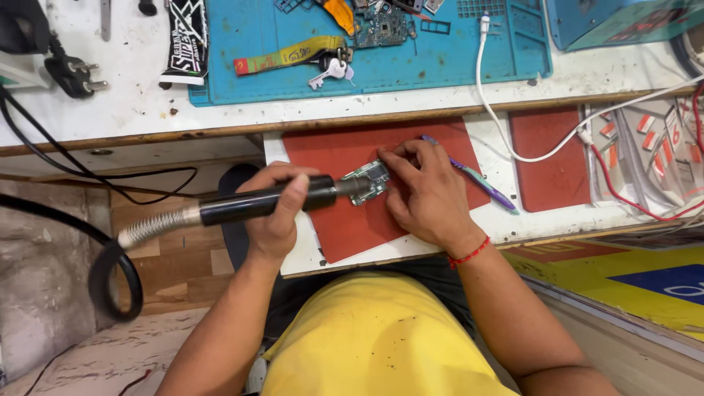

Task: The person works on a small circuit board placed on a red mat. They repeatedly rub the board's surface with a small tool, then use a hot air gun to apply heat to specific areas. The person continues to rub and inspect the board throughout the clip.

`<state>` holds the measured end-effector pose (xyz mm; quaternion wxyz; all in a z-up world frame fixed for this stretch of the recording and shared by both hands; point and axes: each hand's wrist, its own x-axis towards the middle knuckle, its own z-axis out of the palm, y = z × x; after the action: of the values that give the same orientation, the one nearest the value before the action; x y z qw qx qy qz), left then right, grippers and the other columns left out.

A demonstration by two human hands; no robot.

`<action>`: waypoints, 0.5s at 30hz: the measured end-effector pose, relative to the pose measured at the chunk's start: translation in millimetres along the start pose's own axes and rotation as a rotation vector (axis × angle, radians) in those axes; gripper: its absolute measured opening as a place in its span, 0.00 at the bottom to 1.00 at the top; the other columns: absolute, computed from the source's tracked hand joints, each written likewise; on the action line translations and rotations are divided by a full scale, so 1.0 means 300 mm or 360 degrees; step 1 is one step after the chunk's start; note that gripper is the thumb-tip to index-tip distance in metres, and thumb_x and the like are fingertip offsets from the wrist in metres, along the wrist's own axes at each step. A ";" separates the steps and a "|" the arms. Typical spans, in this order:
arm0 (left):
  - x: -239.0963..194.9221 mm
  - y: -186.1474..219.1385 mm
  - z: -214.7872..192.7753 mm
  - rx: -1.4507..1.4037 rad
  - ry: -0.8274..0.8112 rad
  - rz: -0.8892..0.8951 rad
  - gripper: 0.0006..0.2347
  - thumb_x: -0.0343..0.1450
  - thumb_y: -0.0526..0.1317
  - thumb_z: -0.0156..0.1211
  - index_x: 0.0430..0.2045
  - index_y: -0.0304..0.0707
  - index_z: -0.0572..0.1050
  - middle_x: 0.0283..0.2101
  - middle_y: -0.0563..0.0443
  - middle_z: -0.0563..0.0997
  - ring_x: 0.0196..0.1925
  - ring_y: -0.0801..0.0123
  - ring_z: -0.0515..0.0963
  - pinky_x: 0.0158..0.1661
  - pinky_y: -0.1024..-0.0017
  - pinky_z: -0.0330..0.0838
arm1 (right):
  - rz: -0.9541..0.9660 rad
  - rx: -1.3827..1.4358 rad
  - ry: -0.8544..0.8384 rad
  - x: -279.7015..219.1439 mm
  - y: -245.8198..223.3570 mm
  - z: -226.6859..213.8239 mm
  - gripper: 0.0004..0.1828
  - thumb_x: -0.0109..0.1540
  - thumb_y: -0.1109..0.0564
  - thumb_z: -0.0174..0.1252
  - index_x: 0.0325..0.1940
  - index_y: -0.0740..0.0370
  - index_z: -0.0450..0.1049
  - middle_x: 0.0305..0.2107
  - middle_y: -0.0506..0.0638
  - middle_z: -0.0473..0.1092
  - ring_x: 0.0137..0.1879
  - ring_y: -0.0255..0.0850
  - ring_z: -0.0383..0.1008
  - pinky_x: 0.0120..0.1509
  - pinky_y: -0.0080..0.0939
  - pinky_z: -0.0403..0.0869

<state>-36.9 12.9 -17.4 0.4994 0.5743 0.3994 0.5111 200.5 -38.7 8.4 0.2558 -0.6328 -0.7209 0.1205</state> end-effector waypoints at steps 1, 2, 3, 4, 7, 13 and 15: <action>0.002 -0.005 0.008 -0.0024 0.0089 -0.0020 0.10 0.75 0.41 0.58 0.35 0.30 0.79 0.35 0.50 0.83 0.36 0.74 0.78 0.42 0.76 0.72 | 0.0034 -0.0004 -0.0014 0.005 0.002 0.003 0.26 0.56 0.60 0.63 0.60 0.56 0.76 0.49 0.51 0.69 0.52 0.52 0.70 0.48 0.49 0.73; -0.003 -0.008 0.014 -0.0047 0.0190 -0.0045 0.10 0.75 0.41 0.58 0.35 0.30 0.78 0.35 0.49 0.83 0.37 0.74 0.80 0.43 0.75 0.74 | 0.0063 -0.0006 -0.0040 0.005 0.005 0.005 0.24 0.57 0.59 0.64 0.59 0.55 0.77 0.48 0.51 0.70 0.52 0.51 0.71 0.47 0.49 0.73; -0.008 -0.009 0.007 -0.0007 0.0075 -0.0061 0.10 0.74 0.40 0.58 0.34 0.30 0.79 0.34 0.49 0.83 0.36 0.74 0.80 0.42 0.75 0.74 | 0.0051 -0.0004 -0.0018 0.000 0.002 0.007 0.24 0.58 0.59 0.64 0.59 0.54 0.77 0.49 0.51 0.69 0.52 0.51 0.71 0.48 0.49 0.73; -0.002 -0.009 -0.007 0.0032 -0.0033 -0.0062 0.10 0.73 0.40 0.58 0.33 0.29 0.80 0.33 0.48 0.83 0.35 0.73 0.80 0.40 0.75 0.74 | 0.0027 -0.0004 0.0012 0.000 0.000 0.009 0.23 0.58 0.59 0.64 0.59 0.54 0.76 0.49 0.51 0.69 0.52 0.50 0.70 0.50 0.49 0.74; 0.005 -0.013 -0.006 -0.0064 0.0017 0.0027 0.10 0.73 0.40 0.58 0.32 0.28 0.78 0.34 0.46 0.83 0.35 0.72 0.80 0.41 0.75 0.74 | -0.0101 -0.0096 0.0044 0.013 -0.020 0.002 0.26 0.57 0.61 0.62 0.61 0.53 0.77 0.50 0.52 0.69 0.52 0.52 0.70 0.50 0.49 0.74; -0.003 -0.039 -0.011 -0.0191 0.0091 -0.0029 0.12 0.74 0.43 0.55 0.30 0.29 0.77 0.32 0.46 0.82 0.33 0.71 0.79 0.40 0.73 0.74 | -0.0212 -0.0115 -0.0213 0.055 0.007 -0.046 0.24 0.57 0.58 0.63 0.58 0.53 0.77 0.47 0.53 0.68 0.51 0.53 0.70 0.48 0.51 0.74; -0.006 -0.033 -0.003 -0.0149 0.0138 -0.0013 0.12 0.75 0.43 0.54 0.29 0.30 0.77 0.32 0.47 0.82 0.33 0.71 0.81 0.40 0.73 0.75 | -0.0197 -0.0057 -0.0280 0.075 0.019 -0.052 0.22 0.57 0.57 0.64 0.56 0.54 0.77 0.44 0.52 0.68 0.50 0.52 0.70 0.46 0.51 0.73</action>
<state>-37.5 13.1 -27.4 0.5101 0.5258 0.3987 0.5517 212.0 -18.1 23.7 0.1871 -0.5785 -0.7803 0.1465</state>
